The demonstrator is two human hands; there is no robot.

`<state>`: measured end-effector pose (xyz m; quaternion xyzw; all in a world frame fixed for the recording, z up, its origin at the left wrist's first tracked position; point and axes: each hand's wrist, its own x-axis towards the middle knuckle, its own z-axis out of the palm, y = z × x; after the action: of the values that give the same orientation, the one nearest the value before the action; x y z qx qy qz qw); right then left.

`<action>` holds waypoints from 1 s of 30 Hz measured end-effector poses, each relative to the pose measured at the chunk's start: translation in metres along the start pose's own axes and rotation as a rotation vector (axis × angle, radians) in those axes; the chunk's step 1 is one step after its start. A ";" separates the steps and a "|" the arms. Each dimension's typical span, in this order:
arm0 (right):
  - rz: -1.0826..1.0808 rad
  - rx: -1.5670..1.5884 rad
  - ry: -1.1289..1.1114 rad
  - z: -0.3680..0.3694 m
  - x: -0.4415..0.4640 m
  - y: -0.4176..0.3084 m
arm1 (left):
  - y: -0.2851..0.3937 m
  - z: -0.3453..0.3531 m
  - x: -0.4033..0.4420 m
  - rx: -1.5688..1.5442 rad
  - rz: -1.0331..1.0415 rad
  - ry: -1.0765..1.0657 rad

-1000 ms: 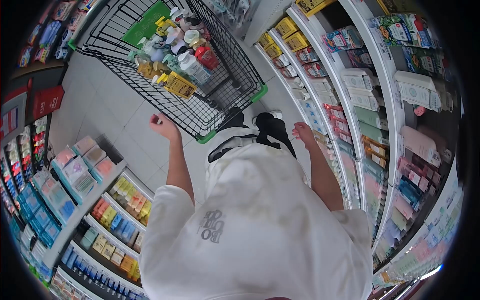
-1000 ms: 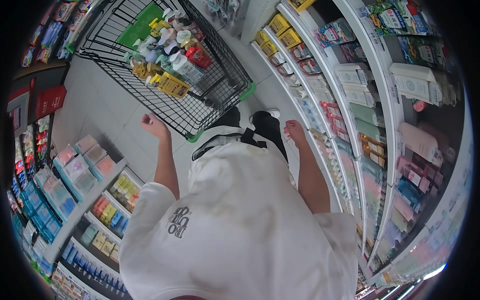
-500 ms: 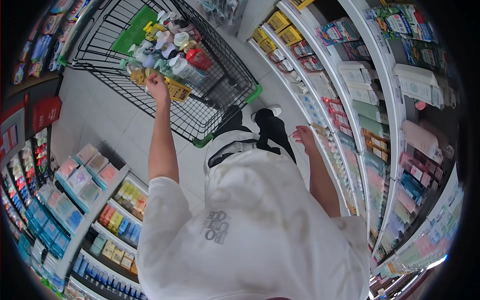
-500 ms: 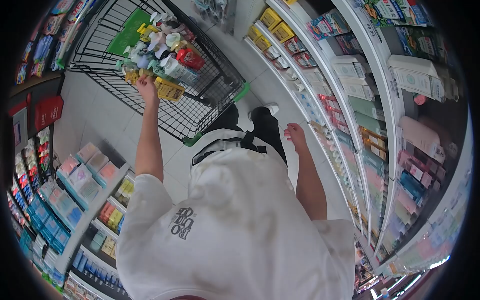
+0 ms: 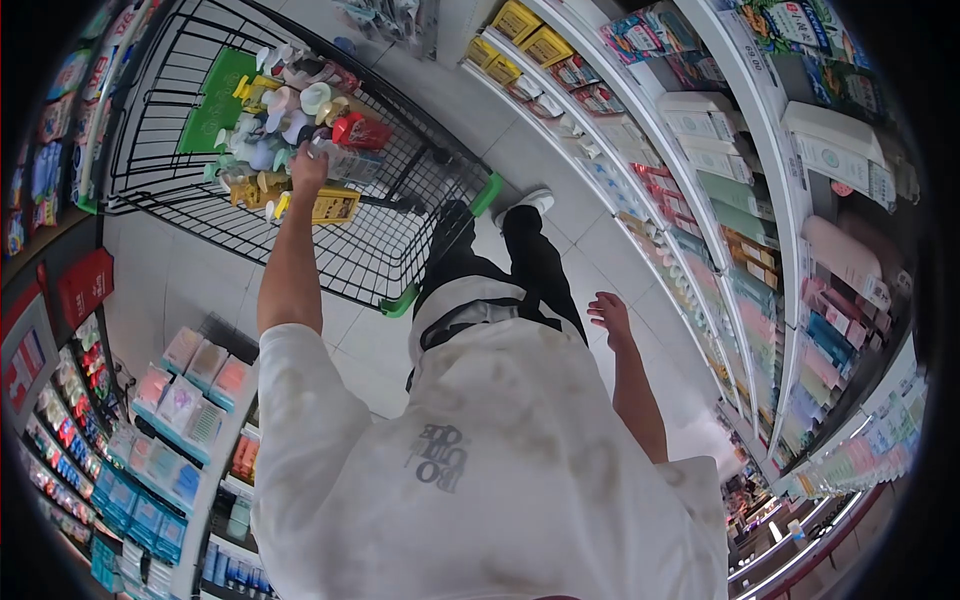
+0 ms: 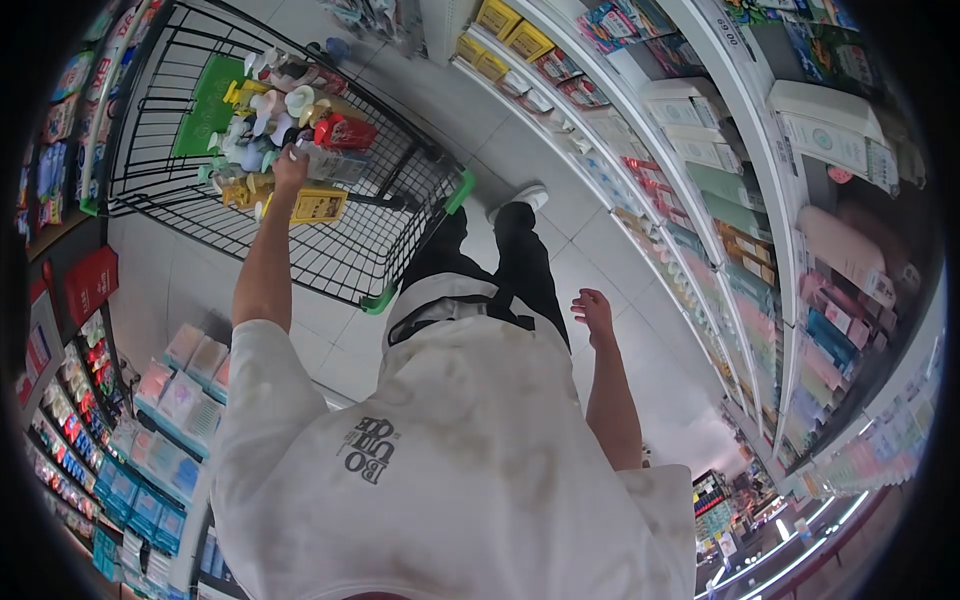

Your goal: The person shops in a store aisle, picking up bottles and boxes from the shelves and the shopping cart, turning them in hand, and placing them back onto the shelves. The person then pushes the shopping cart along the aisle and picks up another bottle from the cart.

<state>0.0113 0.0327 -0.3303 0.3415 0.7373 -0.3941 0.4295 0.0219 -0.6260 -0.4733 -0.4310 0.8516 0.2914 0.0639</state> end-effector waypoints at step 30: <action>-0.478 -0.066 -0.088 0.026 0.033 -0.090 | 0.115 -0.095 -0.159 0.024 0.390 0.001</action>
<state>-0.0680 -0.0259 -0.3428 0.1259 0.7902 -0.4748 0.3666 0.0453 -0.5148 -0.2875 -0.2570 0.9224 0.2880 0.0107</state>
